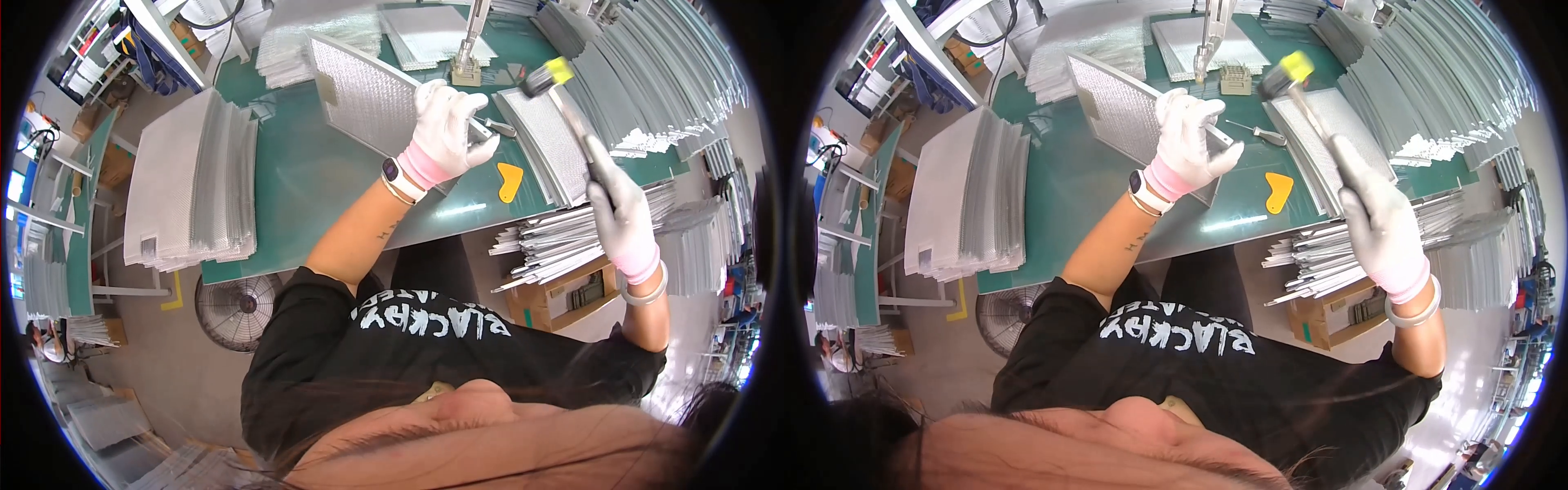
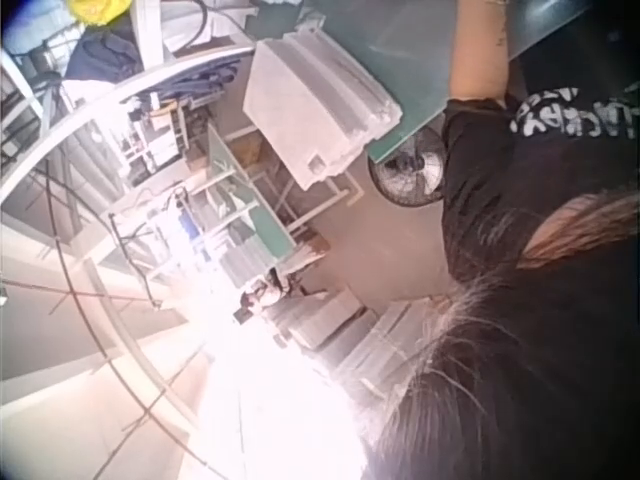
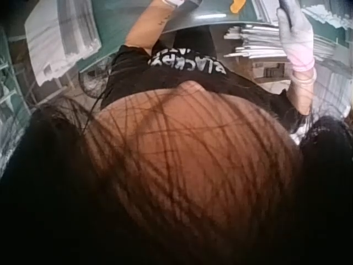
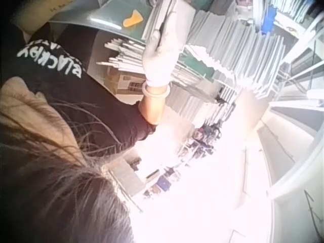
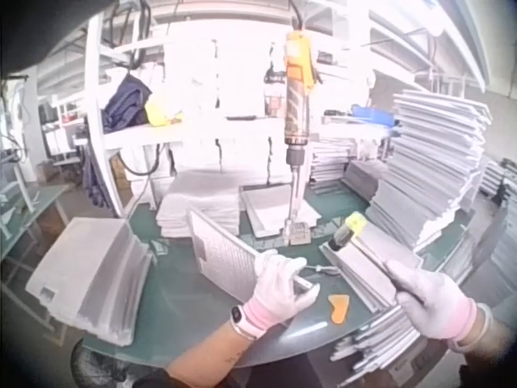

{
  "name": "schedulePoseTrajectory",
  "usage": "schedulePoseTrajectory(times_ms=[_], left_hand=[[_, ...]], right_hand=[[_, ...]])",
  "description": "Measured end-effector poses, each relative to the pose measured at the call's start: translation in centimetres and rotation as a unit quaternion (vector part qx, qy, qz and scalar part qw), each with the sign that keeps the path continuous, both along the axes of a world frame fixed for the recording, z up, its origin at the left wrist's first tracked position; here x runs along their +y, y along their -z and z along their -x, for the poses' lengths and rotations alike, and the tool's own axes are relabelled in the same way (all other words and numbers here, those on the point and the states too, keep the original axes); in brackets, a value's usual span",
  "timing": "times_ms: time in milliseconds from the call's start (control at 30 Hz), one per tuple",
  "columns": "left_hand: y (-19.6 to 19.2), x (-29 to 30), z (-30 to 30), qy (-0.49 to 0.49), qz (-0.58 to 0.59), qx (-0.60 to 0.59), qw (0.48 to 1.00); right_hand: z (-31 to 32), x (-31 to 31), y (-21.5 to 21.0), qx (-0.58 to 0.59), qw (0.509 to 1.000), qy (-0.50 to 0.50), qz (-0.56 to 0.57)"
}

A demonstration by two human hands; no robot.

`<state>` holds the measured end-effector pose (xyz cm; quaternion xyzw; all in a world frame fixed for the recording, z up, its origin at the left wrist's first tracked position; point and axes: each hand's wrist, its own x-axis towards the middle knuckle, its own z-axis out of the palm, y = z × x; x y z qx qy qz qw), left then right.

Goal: Assembling mesh range hood filters by inserting them into metal frames and securing them.

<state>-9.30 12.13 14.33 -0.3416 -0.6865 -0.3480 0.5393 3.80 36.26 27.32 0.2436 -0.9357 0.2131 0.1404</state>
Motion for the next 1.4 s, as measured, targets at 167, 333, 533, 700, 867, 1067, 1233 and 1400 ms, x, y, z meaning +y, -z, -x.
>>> schedulePoseTrajectory(times_ms=[167, 333, 533, 700, 867, 1067, 1233, 1400], left_hand=[[-1.0, -6.3, -2.1, 0.118, 0.059, -0.005, 0.991], [-2.3, -18.2, -6.6, 0.218, -0.315, -0.078, 0.92], [-3.2, -24.1, -9.3, 0.483, -0.432, -0.044, 0.76], [-0.4, -23.8, -8.8, 0.552, -0.471, -0.05, 0.687], [1.5, -21.7, -6.8, 0.64, -0.494, 0.042, 0.586], [4.2, -21.8, -8.1, 0.736, -0.574, -0.01, 0.359], [1.9, -17.6, -9.3, 0.527, -0.602, -0.232, 0.554], [3.9, -17.3, -8.2, 0.557, -0.567, -0.362, 0.486]], right_hand=[[0.8, 0.4, 4.8, 0.01, 0.998, -0.003, 0.056], [3.2, -0.9, 17.1, -0.126, 0.991, 0.041, 0.021], [8.4, -4.9, 24.8, -0.048, 0.998, 0.051, 0.004], [9.5, -8.9, 19.0, -0.357, 0.803, -0.196, 0.434], [7.1, -10.7, 16.3, -0.375, 0.777, -0.16, 0.48], [5.9, -8.5, 16.8, -0.41, 0.762, -0.14, 0.482], [6.1, -6.5, 18.0, -0.246, 0.89, -0.029, 0.382], [5.1, -5.1, 19.6, -0.242, 0.885, 0.031, 0.396]])
